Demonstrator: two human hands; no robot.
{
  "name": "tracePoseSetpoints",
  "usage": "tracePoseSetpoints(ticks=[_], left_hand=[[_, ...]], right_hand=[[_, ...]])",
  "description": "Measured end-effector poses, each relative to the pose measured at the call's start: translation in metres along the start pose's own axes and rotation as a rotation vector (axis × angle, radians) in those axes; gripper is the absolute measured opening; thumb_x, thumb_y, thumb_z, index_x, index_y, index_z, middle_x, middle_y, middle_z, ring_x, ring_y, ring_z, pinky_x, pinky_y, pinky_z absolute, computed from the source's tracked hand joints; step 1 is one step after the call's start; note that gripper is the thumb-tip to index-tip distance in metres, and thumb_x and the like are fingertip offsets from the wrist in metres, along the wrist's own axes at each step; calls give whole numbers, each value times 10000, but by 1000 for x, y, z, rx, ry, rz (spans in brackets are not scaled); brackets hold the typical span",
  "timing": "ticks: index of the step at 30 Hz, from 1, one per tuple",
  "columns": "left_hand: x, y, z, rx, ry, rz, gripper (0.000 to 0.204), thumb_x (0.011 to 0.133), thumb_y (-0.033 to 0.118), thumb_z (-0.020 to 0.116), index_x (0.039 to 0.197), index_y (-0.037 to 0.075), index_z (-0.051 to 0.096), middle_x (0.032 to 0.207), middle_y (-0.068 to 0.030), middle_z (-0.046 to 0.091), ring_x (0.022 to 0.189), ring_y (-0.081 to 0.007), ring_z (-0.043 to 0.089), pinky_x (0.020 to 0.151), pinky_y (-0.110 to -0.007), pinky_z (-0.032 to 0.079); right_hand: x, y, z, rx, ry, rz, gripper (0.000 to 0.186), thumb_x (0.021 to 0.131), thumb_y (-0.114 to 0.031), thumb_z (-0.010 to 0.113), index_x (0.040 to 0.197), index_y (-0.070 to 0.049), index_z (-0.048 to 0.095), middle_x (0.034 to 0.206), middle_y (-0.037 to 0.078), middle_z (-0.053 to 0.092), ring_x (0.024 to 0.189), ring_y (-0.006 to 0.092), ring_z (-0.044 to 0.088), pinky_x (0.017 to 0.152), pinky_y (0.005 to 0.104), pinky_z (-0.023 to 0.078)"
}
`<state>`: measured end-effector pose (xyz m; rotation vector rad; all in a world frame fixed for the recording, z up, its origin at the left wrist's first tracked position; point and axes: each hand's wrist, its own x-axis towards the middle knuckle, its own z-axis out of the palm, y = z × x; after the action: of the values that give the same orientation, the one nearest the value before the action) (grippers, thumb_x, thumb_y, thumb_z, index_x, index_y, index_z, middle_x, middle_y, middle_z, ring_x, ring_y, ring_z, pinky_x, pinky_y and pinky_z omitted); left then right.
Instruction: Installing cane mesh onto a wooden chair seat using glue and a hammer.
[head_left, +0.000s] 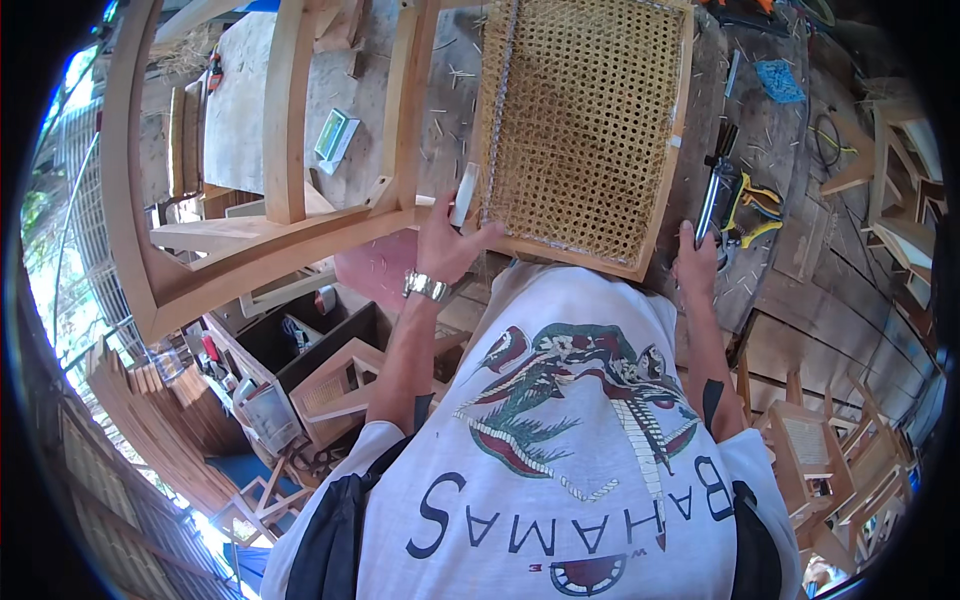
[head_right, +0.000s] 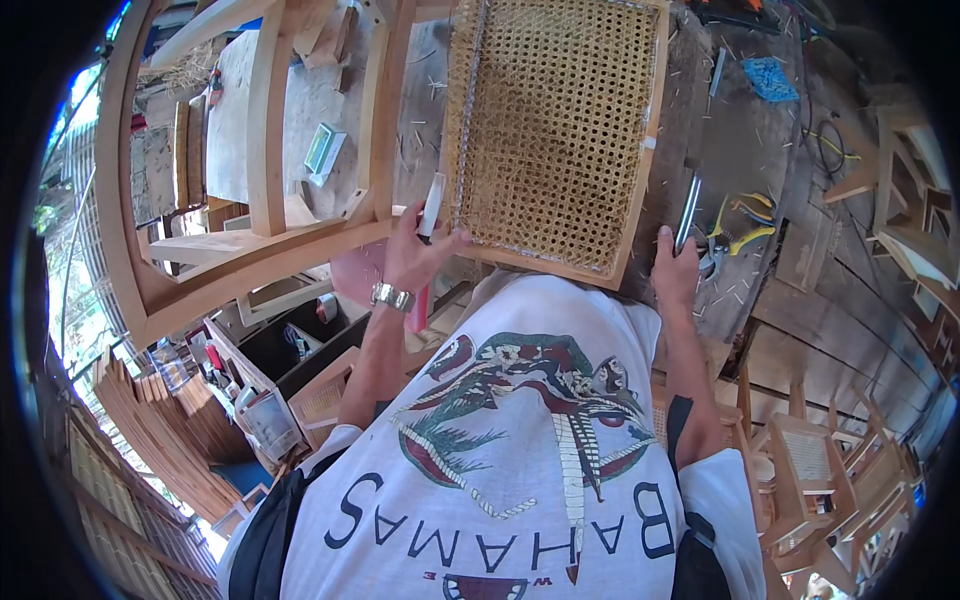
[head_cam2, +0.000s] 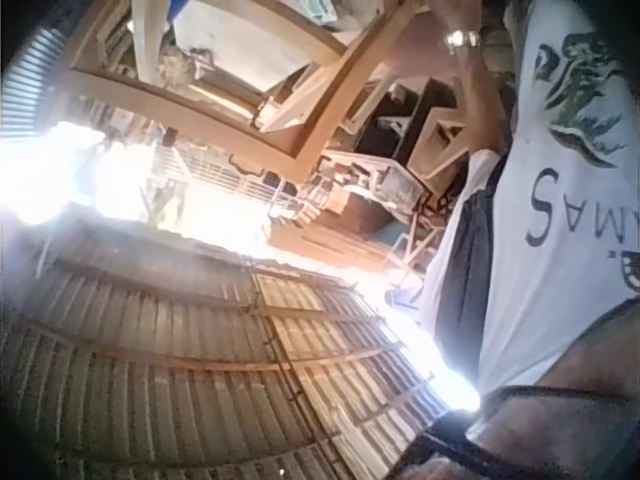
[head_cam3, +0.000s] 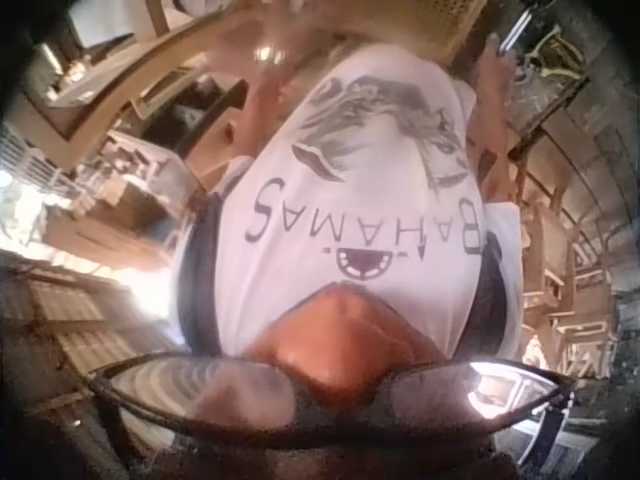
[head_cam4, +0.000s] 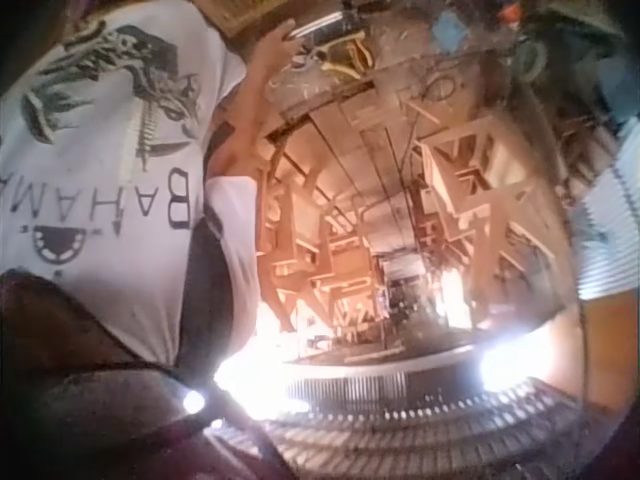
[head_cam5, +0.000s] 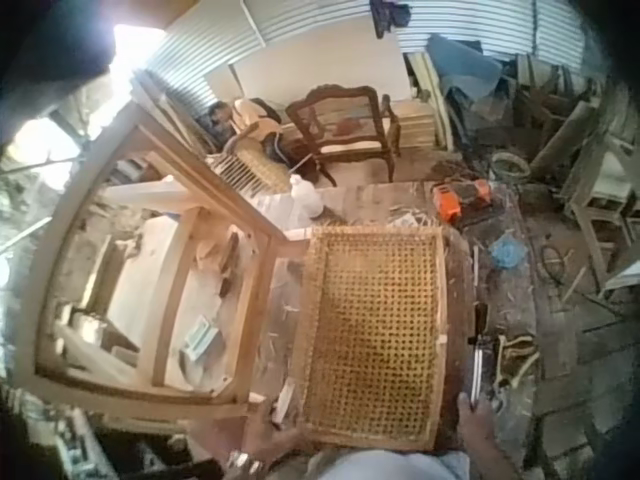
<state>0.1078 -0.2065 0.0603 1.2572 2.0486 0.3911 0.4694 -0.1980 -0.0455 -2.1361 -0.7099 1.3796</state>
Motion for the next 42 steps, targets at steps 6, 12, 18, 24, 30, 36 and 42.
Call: tracePoseSetpoints(ticks=[6, 12, 18, 24, 30, 36, 42], left_hand=[[37, -24, 5, -181, -191, -66, 334, 841, 174, 750, 1094, 19, 597, 766, -26, 635, 639, -145, 610, 589, -287, 496], [53, -54, 11, 45, 210, 55, 230, 863, 195, 734, 889, 11, 597, 716, -111, 639, 644, -234, 623, 597, -402, 471], [48, -34, -39, 68, 536, 46, 236, 903, 221, 687, 974, 9, 609, 810, -128, 670, 715, -239, 630, 661, -373, 489], [-1, 53, -45, -1072, 82, 3, 181, 987, 138, 584, 1124, 21, 564, 952, -42, 660, 812, -97, 593, 732, -261, 479], [13, 36, -4, -824, -29, 247, 275, 911, -24, 665, 1143, 82, 561, 1051, -37, 686, 908, -85, 612, 785, -239, 490], [25, -4, -9, -647, 144, 288, 305, 846, -1, 748, 1093, 80, 589, 978, -13, 688, 785, -81, 616, 681, -248, 525], [9, 9, -14, -267, 157, 326, 333, 877, 9, 724, 1151, 52, 540, 1026, -51, 693, 885, -97, 649, 755, -246, 534]], right_hand=[[-2, 1, 0, 66, -23, 10, 352, 980, -367, 596, 871, -51, 484, 591, 24, 473, 417, 132, 457, 387, 297, 367], [-1, 0, 0, 51, -19, 5, 347, 981, -358, 595, 873, -49, 482, 602, 25, 476, 420, 128, 459, 385, 299, 367], [1, 0, 0, 77, -25, -6, 343, 982, -355, 593, 870, -51, 480, 598, 19, 465, 421, 123, 455, 382, 297, 362], [-2, -1, -1, 101, -25, 21, 333, 980, -352, 598, 870, -62, 478, 605, 14, 459, 416, 116, 434, 375, 289, 356], [-3, -1, -1, 123, -57, 10, 362, 979, -376, 597, 863, -58, 469, 604, 20, 465, 417, 124, 439, 381, 296, 362], [2, 8, -2, 104, -49, 1, 379, 980, -397, 590, 861, -59, 466, 598, 26, 467, 418, 128, 444, 391, 304, 367], [3, 12, -5, 76, -59, -51, 378, 981, -396, 591, 853, -62, 466, 608, 19, 471, 431, 124, 458, 393, 295, 367]])
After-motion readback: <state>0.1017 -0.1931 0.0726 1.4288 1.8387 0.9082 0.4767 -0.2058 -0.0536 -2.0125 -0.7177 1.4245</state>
